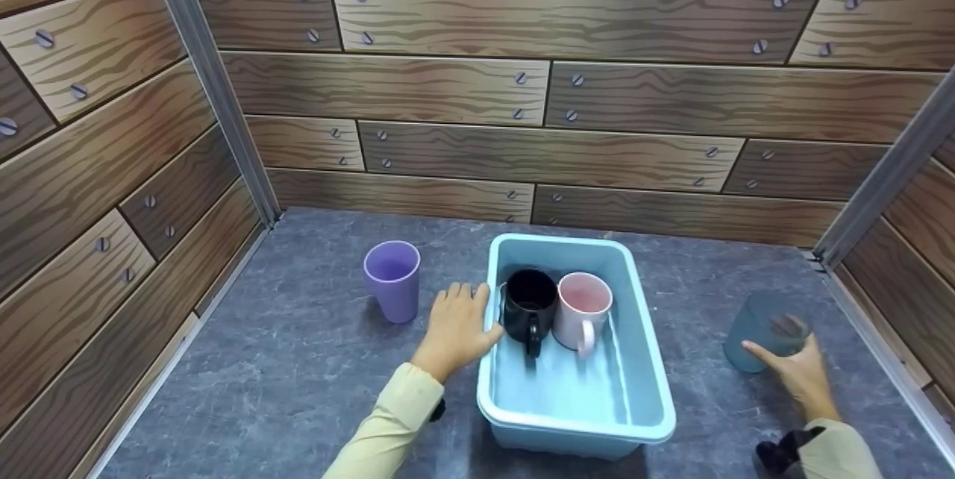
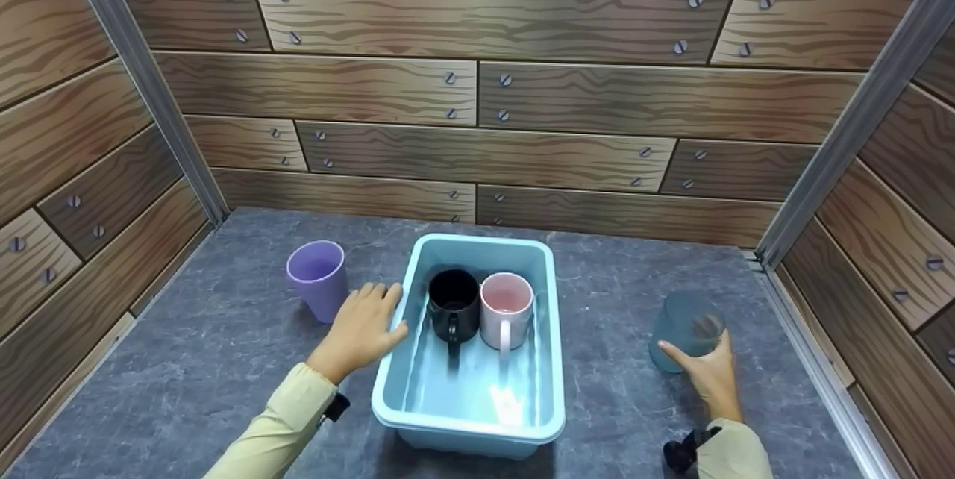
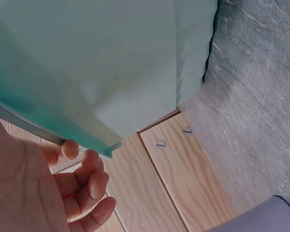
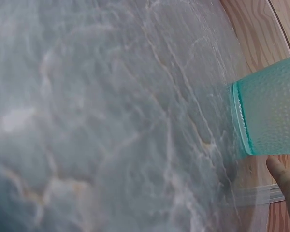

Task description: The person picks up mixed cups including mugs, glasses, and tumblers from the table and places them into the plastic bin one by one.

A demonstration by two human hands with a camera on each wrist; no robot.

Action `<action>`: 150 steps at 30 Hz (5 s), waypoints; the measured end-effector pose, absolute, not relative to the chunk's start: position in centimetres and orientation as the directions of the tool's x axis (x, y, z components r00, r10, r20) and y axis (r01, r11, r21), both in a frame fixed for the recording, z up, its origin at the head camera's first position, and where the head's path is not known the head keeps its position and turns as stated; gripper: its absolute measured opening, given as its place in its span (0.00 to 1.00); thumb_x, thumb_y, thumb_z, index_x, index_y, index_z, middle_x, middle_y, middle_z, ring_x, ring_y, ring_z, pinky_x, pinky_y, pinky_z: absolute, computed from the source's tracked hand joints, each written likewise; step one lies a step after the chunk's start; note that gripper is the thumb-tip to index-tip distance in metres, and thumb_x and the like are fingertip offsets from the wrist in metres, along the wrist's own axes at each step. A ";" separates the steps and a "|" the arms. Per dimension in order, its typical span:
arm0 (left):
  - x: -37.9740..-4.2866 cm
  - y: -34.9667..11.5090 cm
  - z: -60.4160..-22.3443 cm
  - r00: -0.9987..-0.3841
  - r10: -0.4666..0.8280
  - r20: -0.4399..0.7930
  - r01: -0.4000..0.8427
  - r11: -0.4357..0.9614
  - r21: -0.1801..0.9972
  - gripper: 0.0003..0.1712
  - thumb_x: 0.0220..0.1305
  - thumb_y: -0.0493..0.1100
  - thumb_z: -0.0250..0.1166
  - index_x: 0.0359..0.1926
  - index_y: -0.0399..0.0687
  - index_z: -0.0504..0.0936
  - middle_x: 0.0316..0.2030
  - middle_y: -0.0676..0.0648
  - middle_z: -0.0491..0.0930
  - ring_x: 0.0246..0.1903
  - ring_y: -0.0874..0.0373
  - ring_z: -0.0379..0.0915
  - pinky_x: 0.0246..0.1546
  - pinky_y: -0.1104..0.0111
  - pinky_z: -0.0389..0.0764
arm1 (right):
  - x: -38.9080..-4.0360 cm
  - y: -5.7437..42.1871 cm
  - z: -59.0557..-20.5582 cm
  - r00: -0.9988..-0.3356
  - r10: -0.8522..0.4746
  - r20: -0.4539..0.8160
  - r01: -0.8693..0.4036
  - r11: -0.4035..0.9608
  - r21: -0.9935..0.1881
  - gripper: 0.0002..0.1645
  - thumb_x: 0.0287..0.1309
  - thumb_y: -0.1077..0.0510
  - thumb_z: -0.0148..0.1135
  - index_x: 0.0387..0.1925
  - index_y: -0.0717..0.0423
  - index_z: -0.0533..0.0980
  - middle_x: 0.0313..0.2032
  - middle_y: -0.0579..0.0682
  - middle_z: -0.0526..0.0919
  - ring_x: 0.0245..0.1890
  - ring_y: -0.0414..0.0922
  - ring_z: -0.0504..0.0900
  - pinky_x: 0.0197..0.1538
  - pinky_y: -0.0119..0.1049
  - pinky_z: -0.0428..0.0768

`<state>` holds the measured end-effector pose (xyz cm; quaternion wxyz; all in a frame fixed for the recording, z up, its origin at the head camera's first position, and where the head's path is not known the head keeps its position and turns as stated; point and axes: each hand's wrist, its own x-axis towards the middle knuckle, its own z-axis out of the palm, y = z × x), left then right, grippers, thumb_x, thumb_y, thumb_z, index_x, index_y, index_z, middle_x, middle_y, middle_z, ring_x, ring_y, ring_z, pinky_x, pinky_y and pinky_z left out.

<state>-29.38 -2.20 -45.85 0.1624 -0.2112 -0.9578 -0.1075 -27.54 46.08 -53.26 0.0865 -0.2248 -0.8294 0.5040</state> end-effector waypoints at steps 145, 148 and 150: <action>-29.2 -2.3 -45.9 -0.849 0.370 0.377 0.445 0.886 0.133 0.21 0.53 0.55 0.57 0.41 0.45 0.70 0.35 0.43 0.77 0.37 0.49 0.70 0.38 0.58 0.72 | -26.9 42.7 -48.5 -0.905 0.345 0.247 0.035 0.641 -0.767 0.45 0.50 0.46 0.68 0.65 0.57 0.60 0.54 0.43 0.71 0.39 0.18 0.61 0.41 0.25 0.67; -29.2 -2.2 -45.9 -0.853 0.370 0.368 0.442 0.887 0.132 0.21 0.54 0.55 0.56 0.41 0.45 0.70 0.35 0.43 0.77 0.37 0.49 0.70 0.39 0.58 0.72 | -26.8 42.3 -47.9 -0.905 0.341 0.256 0.021 0.636 -0.771 0.45 0.50 0.46 0.68 0.65 0.57 0.60 0.50 0.29 0.68 0.40 0.17 0.60 0.41 0.24 0.66; -29.3 -2.2 -45.8 -0.856 0.369 0.361 0.438 0.889 0.133 0.21 0.54 0.55 0.56 0.42 0.45 0.70 0.36 0.43 0.77 0.37 0.49 0.70 0.39 0.58 0.72 | -26.7 41.9 -47.5 -0.904 0.336 0.264 0.008 0.630 -0.776 0.44 0.50 0.47 0.68 0.65 0.58 0.60 0.47 0.22 0.65 0.41 0.17 0.61 0.41 0.22 0.66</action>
